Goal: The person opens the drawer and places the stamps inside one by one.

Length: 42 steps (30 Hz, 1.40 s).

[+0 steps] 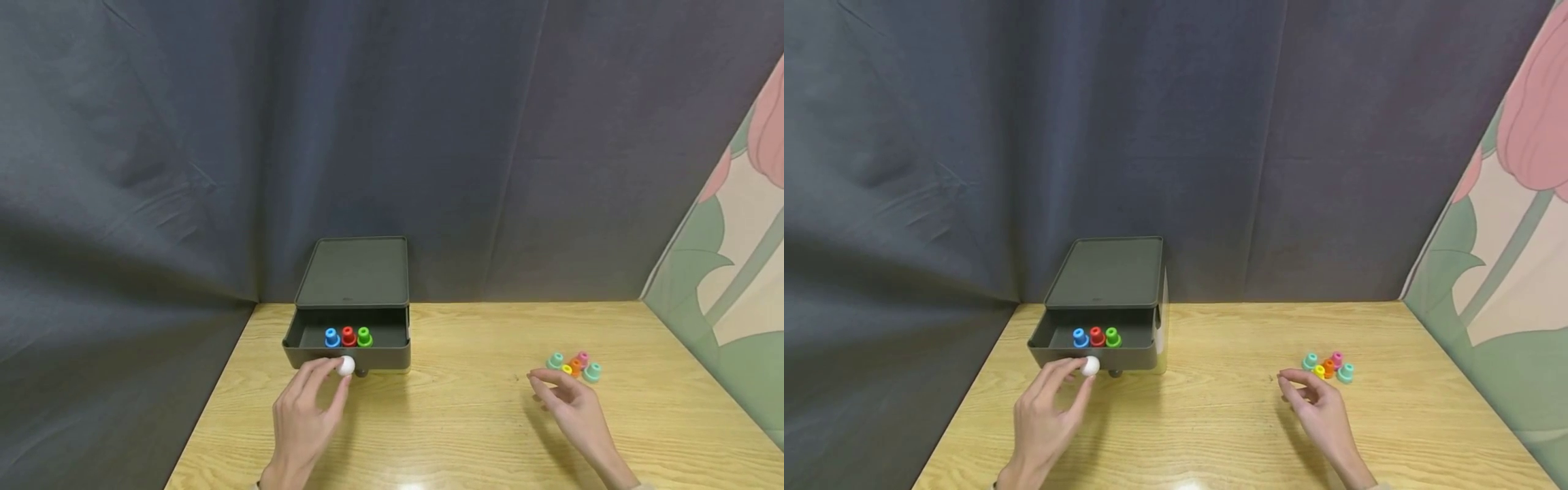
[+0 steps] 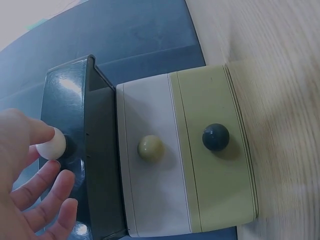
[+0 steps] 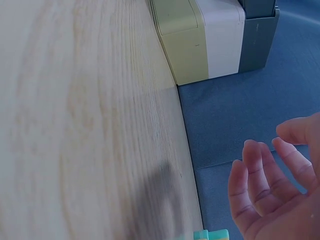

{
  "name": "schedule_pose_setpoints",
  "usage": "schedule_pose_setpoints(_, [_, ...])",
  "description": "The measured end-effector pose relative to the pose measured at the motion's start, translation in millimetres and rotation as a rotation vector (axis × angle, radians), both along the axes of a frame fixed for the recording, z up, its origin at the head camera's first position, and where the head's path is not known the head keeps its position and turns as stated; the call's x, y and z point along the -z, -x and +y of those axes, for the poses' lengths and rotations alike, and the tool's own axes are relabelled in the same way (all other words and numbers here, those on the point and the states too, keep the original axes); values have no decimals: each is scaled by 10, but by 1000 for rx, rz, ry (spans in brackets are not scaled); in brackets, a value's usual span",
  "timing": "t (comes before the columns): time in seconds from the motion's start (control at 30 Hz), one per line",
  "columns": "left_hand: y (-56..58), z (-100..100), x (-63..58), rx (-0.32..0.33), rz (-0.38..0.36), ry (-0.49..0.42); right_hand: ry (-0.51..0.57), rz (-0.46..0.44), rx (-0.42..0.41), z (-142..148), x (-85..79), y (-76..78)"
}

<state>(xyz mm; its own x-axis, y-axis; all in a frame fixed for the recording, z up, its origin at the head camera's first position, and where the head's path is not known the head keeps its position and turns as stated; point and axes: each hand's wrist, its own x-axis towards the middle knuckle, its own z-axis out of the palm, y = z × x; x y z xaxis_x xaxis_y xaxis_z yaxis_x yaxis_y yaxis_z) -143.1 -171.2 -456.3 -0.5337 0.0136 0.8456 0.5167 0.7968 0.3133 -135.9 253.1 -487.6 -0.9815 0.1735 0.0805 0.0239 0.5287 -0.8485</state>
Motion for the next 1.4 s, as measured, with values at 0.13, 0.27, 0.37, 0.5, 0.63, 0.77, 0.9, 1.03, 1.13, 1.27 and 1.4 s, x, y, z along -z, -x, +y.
schedule_pose_setpoints(0.13, [17, 8, 2, 1, -15, -11, -6, -7, -4, 5, 12, 11])
schedule_pose_setpoints(0.27, [46, 14, -2, 9, -22, -18, 0, -3, -6, 8, 33, 25])
schedule_pose_setpoints(0.37, [79, 20, -12, 13, -21, -20, 9, 15, -9, 3, 49, 43])
schedule_pose_setpoints(0.5, [128, 28, -26, 16, -12, -19, 16, 21, -12, -10, 63, 52])
schedule_pose_setpoints(0.63, [171, 36, -23, 14, -21, -21, 6, -24, -8, -5, 69, 31])
schedule_pose_setpoints(0.77, [226, 44, -17, 5, -49, -25, -12, -39, -5, 13, 60, 32])
schedule_pose_setpoints(0.9, [286, 54, -24, 7, -74, -26, -13, -32, -6, 24, 55, 46])
schedule_pose_setpoints(1.03, [346, 67, -42, 13, -86, -30, -4, -3, -7, 4, 41, 48])
schedule_pose_setpoints(1.13, [386, 67, -55, 17, -82, -39, 8, 26, -10, -21, 37, 51])
schedule_pose_setpoints(1.27, [419, 61, -44, 23, -78, -49, 17, 4, -7, -29, 55, 38])
schedule_pose_setpoints(1.4, [455, 67, -43, 27, -91, -56, 15, -27, -3, -18, 65, 20])
